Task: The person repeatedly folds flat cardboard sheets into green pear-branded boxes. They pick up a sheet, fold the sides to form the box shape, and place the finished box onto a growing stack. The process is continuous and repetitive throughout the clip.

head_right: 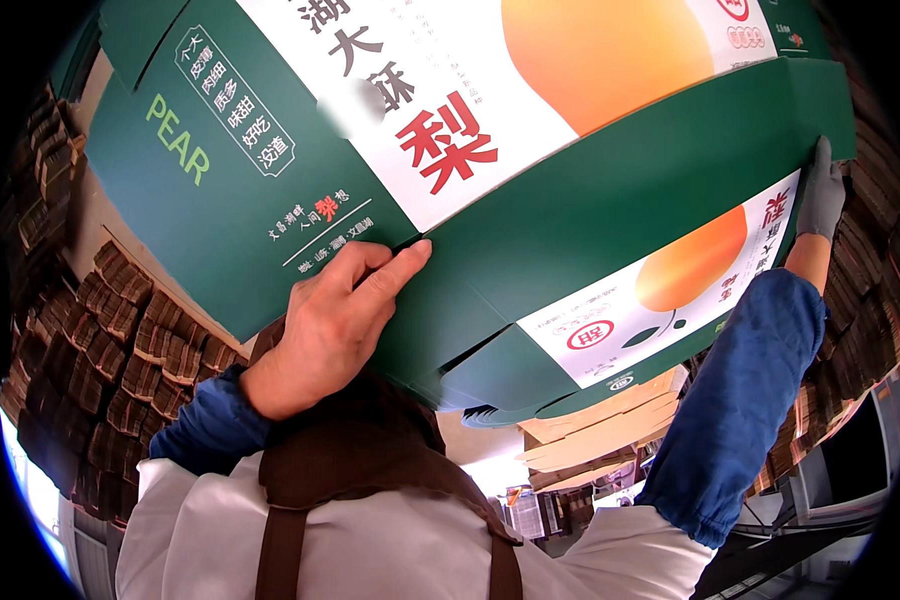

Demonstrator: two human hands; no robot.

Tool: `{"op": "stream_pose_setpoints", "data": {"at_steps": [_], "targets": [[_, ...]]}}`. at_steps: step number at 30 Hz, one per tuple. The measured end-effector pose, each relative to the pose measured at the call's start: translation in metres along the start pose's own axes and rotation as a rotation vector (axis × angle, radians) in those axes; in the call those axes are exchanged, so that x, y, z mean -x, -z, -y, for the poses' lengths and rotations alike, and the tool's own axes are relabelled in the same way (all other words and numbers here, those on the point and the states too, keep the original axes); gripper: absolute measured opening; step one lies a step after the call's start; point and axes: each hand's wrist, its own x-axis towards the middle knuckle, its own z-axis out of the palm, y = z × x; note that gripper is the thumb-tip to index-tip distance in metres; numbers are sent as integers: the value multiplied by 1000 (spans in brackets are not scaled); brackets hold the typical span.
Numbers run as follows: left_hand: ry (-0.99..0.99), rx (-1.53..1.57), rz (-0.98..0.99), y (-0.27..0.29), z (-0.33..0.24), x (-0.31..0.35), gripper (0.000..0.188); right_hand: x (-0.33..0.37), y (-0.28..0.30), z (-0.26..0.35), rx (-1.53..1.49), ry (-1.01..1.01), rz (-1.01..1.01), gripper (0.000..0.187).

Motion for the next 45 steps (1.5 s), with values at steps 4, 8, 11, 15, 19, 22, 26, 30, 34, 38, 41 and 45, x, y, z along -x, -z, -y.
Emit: {"op": "stream_pose_setpoints", "data": {"at_steps": [4, 8, 11, 15, 19, 22, 26, 30, 34, 38, 41, 45], "targets": [[13, -3, 12, 0, 0, 0, 53, -2, 0, -1, 15, 10, 13, 64], [7, 6, 22, 0, 2, -1, 53, -2, -2, -2, -13, 20, 9, 64], [-7, 11, 23, 0, 4, -1, 53, -1, -2, -3, -9, -2, 6, 63], [-38, 14, 28, 0, 8, 1, 54, -1, -3, -2, -10, -28, 4, 63], [-46, 21, 21, 0, 9, 1, 55, 1, -5, 0, 23, -6, -19, 64], [-45, 9, 28, 0, 11, 0, 56, 3, -9, 5, 40, -1, -21, 65], [0, 25, 82, 6, 10, -1, 56, 0, -5, 0, 172, 151, -27, 58], [20, -1, 124, 8, 3, -4, 55, -18, 3, -27, 459, 214, -78, 58], [-15, -42, 107, 5, 0, -8, 55, 11, -10, 4, 287, 79, -135, 61], [-31, -49, 111, 4, 0, -10, 54, 19, -3, 0, 94, 40, -135, 53], [-25, -65, 112, 4, 2, -8, 53, 33, -2, 13, 118, -22, -146, 51], [-40, -67, 106, 5, 3, -11, 52, 39, 0, 5, 41, -23, -156, 50]]}}
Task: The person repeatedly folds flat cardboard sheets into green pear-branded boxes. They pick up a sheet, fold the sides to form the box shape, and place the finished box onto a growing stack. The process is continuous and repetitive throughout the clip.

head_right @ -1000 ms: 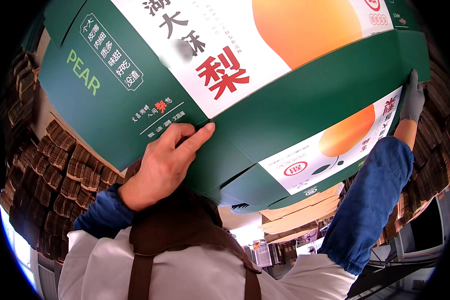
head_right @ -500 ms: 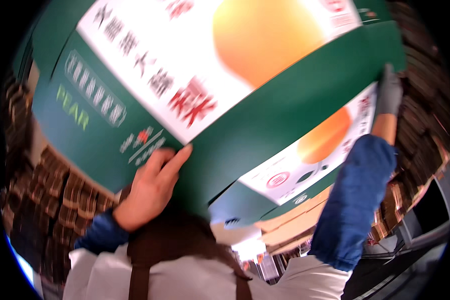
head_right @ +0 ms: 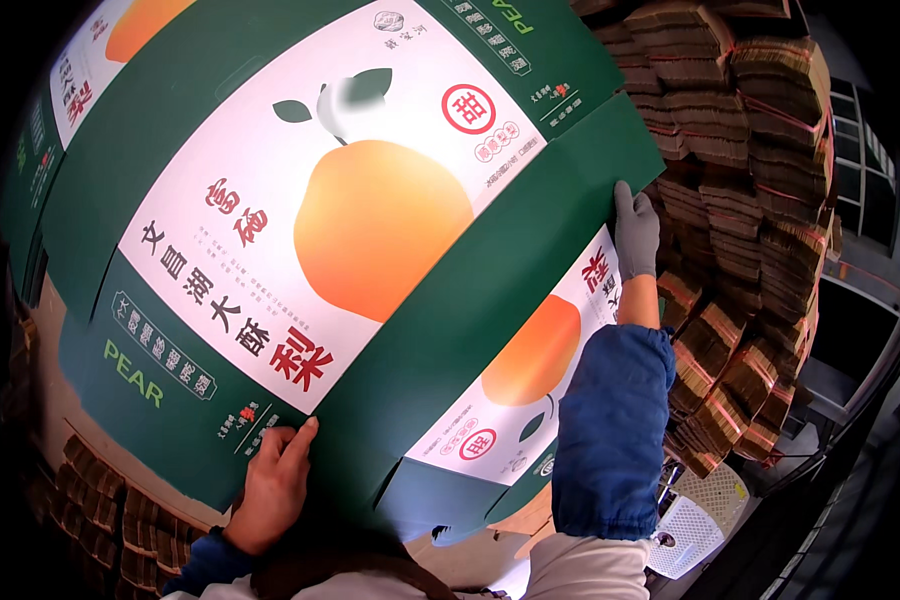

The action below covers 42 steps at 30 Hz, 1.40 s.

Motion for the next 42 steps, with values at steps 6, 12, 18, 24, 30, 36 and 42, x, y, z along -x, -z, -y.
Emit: {"op": "stream_pose_setpoints", "data": {"at_steps": [6, 12, 18, 24, 30, 36, 42], "targets": [[-13, 5, -7, 1, 1, 0, 51, 2, 2, -1, -48, -47, 0, 47], [-7, 14, -2, 0, 3, 1, 51, 12, 8, 9, -137, 23, -9, 36], [-3, 28, 7, 3, 2, -1, 52, 11, 10, -5, -186, -63, 50, 38], [-4, 33, 15, 3, 2, -1, 51, 7, 9, -18, -261, -55, 67, 35], [12, 34, 28, 4, 2, -1, 50, 7, 7, -15, -283, -63, 107, 35], [8, 28, 31, 4, 3, -1, 51, 6, 1, -17, -273, -43, 76, 38], [4, 25, 28, 3, 2, -1, 51, 5, -1, -20, -251, -25, 60, 41]]}}
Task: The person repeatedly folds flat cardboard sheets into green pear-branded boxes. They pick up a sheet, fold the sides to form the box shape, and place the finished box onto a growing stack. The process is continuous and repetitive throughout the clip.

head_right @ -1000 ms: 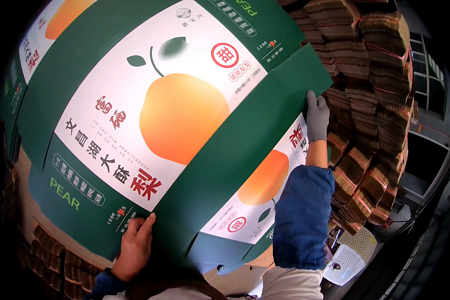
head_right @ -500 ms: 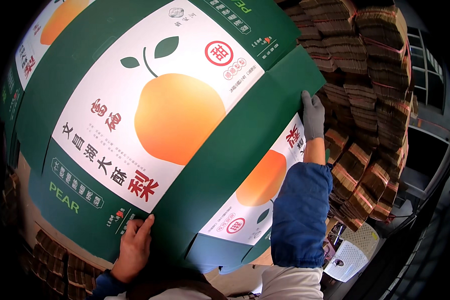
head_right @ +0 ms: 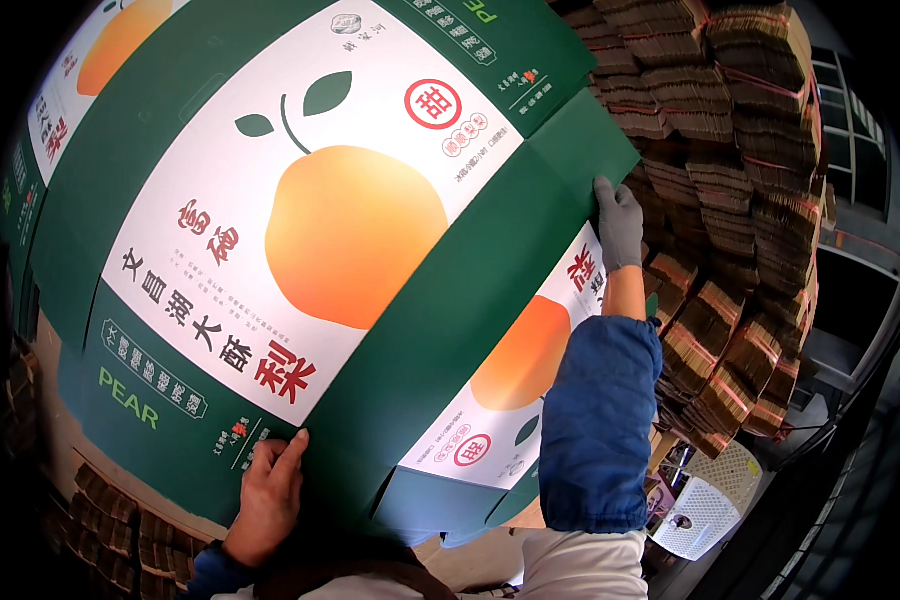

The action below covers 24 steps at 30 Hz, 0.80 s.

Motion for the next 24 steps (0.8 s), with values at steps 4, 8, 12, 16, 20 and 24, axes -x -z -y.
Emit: {"op": "stream_pose_setpoints", "data": {"at_steps": [4, 8, 12, 16, 20, 24], "targets": [[-3, 10, -1, -2, 1, 0, 51, 3, 0, 8, 79, -60, 14, 42], [13, 30, 21, 0, 0, 1, 52, -1, 1, -5, 104, -36, -8, 48], [21, 45, 35, 3, 0, 5, 54, -22, 5, -41, 496, 226, 18, 41], [-5, 49, 26, 1, 3, -1, 51, -36, 23, -54, 612, 372, 109, 29], [13, 93, -13, 0, 7, 5, 52, -35, 14, -34, 62, -70, 111, 34], [2, 98, -47, -5, 10, 9, 52, -32, 19, -42, 283, 293, 219, 32]]}}
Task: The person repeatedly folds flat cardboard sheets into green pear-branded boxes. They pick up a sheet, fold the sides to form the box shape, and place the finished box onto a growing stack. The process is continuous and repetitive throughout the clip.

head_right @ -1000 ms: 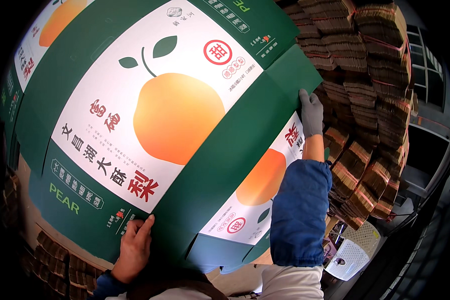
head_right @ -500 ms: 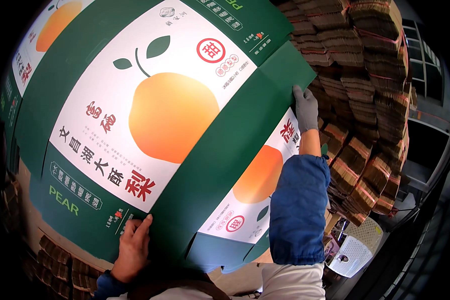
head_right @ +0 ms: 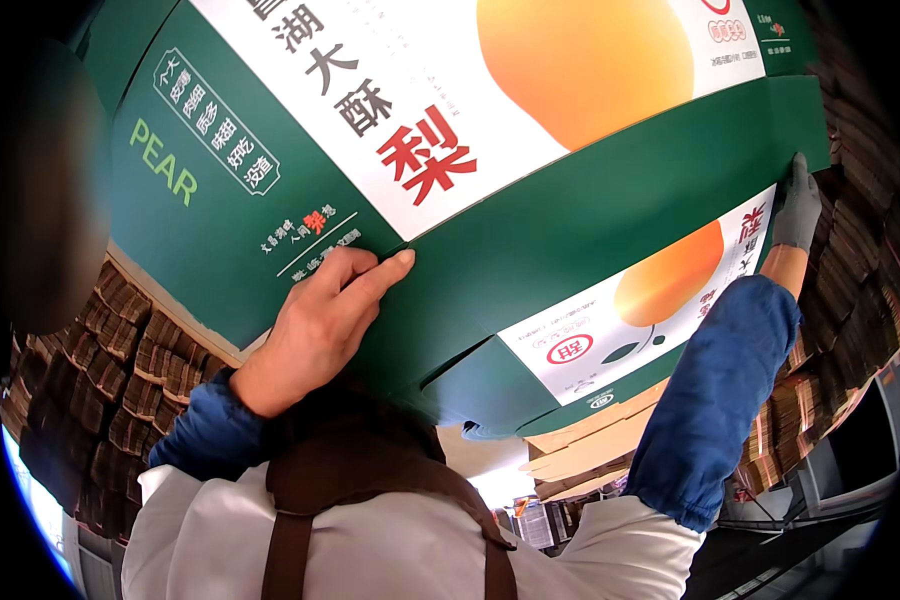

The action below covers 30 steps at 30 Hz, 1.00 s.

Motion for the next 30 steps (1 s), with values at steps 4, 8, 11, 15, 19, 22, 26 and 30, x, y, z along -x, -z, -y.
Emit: {"op": "stream_pose_setpoints", "data": {"at_steps": [4, 8, 11, 15, 19, 22, 26, 30], "targets": [[-10, -3, -22, -4, 2, 1, 51, -1, -6, 24, -180, -328, -44, 37], [-32, -1, -18, -3, 4, 1, 50, -2, -2, 6, -368, -243, -97, 39], [-19, 1, -15, -4, 5, 2, 50, -2, -10, 22, -401, -337, -133, 37], [-24, -4, -6, -3, 5, 2, 51, -4, -6, 12, -142, -242, -80, 33], [-40, 9, -2, -4, 6, 0, 51, -13, 13, -37, 195, 61, -18, 38], [-32, 3, -5, -3, 5, 0, 51, -11, 9, -35, 395, 223, 54, 40], [-35, 12, -6, -3, 8, 2, 51, -11, 1, -29, 291, 158, 48, 41], [-29, 39, 10, 2, 8, 1, 51, -9, 5, -40, 394, 291, -3, 38]]}}
